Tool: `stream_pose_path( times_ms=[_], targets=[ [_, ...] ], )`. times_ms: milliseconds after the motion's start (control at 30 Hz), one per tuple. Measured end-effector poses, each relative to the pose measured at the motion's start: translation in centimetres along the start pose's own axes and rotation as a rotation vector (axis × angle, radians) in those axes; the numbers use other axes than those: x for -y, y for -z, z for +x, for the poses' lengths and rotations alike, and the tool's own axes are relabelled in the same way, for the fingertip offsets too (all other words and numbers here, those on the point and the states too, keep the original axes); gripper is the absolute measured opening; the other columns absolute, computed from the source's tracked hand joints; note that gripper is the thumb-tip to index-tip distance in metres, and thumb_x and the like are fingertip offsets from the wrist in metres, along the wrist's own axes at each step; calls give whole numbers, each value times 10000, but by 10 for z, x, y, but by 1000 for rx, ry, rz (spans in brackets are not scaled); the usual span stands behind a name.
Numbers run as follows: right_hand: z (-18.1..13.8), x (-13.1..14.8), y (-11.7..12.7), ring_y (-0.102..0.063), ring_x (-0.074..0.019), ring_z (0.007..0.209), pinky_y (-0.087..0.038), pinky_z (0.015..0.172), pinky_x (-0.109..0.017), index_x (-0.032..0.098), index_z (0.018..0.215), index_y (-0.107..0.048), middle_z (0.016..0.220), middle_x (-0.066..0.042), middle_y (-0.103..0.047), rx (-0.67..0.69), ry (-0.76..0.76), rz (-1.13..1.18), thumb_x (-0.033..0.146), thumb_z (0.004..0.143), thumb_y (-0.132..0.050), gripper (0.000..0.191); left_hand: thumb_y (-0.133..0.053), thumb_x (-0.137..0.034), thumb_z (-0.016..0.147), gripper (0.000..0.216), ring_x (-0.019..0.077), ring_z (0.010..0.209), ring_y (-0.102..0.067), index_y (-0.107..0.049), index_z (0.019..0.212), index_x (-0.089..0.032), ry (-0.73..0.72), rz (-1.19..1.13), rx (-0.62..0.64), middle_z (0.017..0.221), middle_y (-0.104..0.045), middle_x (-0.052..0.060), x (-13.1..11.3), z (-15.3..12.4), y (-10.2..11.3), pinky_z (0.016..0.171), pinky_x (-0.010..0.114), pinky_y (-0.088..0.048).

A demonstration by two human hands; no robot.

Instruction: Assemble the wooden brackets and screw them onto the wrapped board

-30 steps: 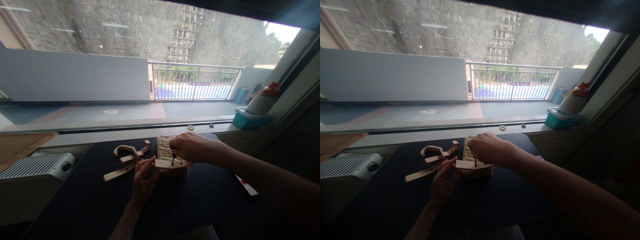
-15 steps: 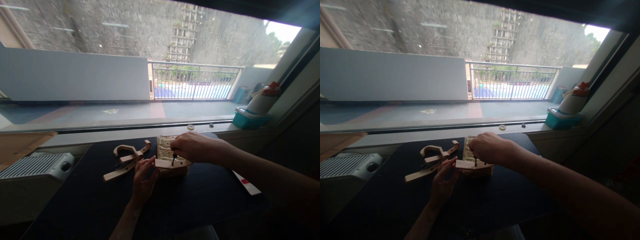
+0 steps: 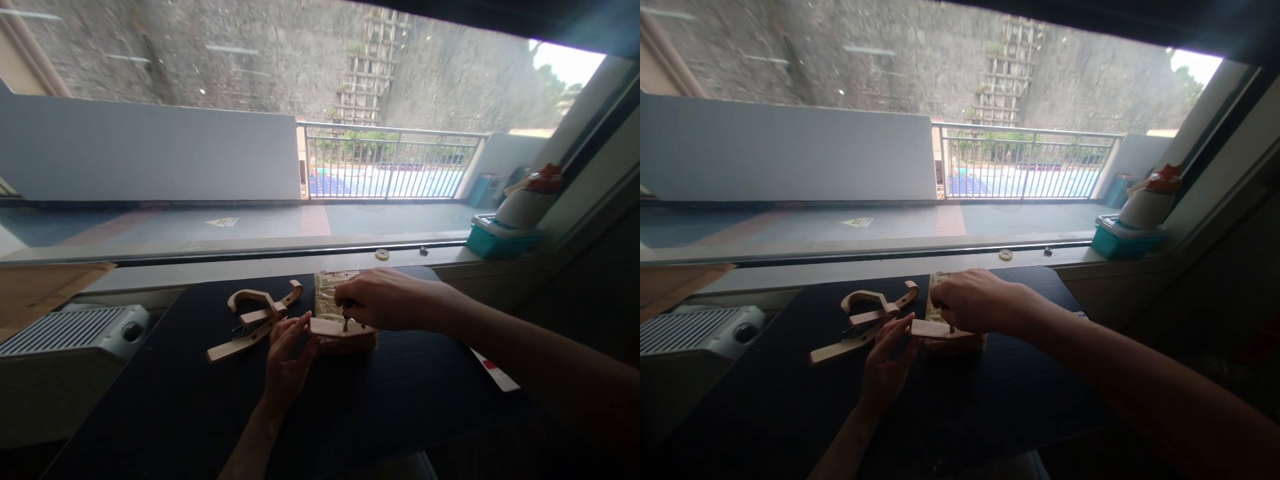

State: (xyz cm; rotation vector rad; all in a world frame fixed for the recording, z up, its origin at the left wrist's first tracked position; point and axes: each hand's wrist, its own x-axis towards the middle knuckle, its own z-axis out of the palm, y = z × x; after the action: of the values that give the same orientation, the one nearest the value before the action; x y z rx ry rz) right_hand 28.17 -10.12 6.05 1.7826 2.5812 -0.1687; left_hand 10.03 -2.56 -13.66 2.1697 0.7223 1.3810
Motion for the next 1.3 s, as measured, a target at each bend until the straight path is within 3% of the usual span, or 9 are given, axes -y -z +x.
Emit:
stream_pose_path(
  times_ms=[233,433,600,767,800,933,1033,1300],
  targets=[
    [-10,-19,-36,-519,-120,652,-361,589,-234,191,993,-569,826,-27,-630,-231,-224,282,318,851,-473,213,-619,-269,788,448,207,974,-562,-542,1229,-274,28,-33,0,956,-624,38,1,-1,-1,899,408,-459],
    [-16,-21,-55,-553,-126,716,-415,646,-246,206,1228,-461,916,-44,-639,-347,-204,506,246,857,-468,373,-616,-260,794,447,203,995,-555,-535,1233,-278,28,-41,-4,961,-609,34,4,-2,-3,925,401,-444],
    [-12,-20,-69,-534,-128,671,-418,631,-255,203,1207,-467,832,-26,-622,-460,-209,448,258,858,-484,354,-614,-266,796,452,212,1034,-559,-522,1238,-274,84,-70,8,1023,-595,46,3,-3,-3,934,402,-445],
    [-10,-13,-83,-539,-130,695,-435,640,-256,212,1269,-401,874,-33,-611,-582,-210,476,262,875,-457,401,-688,-254,726,866,250,1219,-469,-169,1419,-292,144,-130,161,1252,-544,93,-2,-5,-12,1025,465,-373],
    [-10,-12,-85,-538,-130,691,-438,645,-258,212,1267,-404,856,-28,-608,-607,-225,476,268,876,-455,399,-698,-244,712,885,259,1257,-432,-166,1418,-292,122,-115,190,1283,-525,97,-2,-5,-15,1041,476,-352],
    [-5,-17,-89,-544,-131,677,-442,643,-259,230,1245,-439,836,-20,-618,-632,-255,487,280,872,-452,376,-703,-250,700,752,274,1284,-398,-323,1349,-275,50,-13,172,1319,-497,95,-1,-1,-26,1047,484,-340],
    [4,-33,-87,-558,-132,667,-447,639,-266,248,1233,-463,860,-18,-636,-629,-233,507,269,857,-460,377,-706,-265,688,714,275,1255,-430,-370,1318,-260,73,34,164,1294,-514,91,1,7,-33,1037,482,-346],
    [25,-79,-77,-627,-163,733,-477,654,-277,245,1131,-585,839,-31,-673,-652,-175,572,231,805,-504,335,-775,-254,559,677,312,1180,-476,-541,1190,-185,86,26,191,1182,-567,110,9,50,-45,1038,497,-336]
  ],
)
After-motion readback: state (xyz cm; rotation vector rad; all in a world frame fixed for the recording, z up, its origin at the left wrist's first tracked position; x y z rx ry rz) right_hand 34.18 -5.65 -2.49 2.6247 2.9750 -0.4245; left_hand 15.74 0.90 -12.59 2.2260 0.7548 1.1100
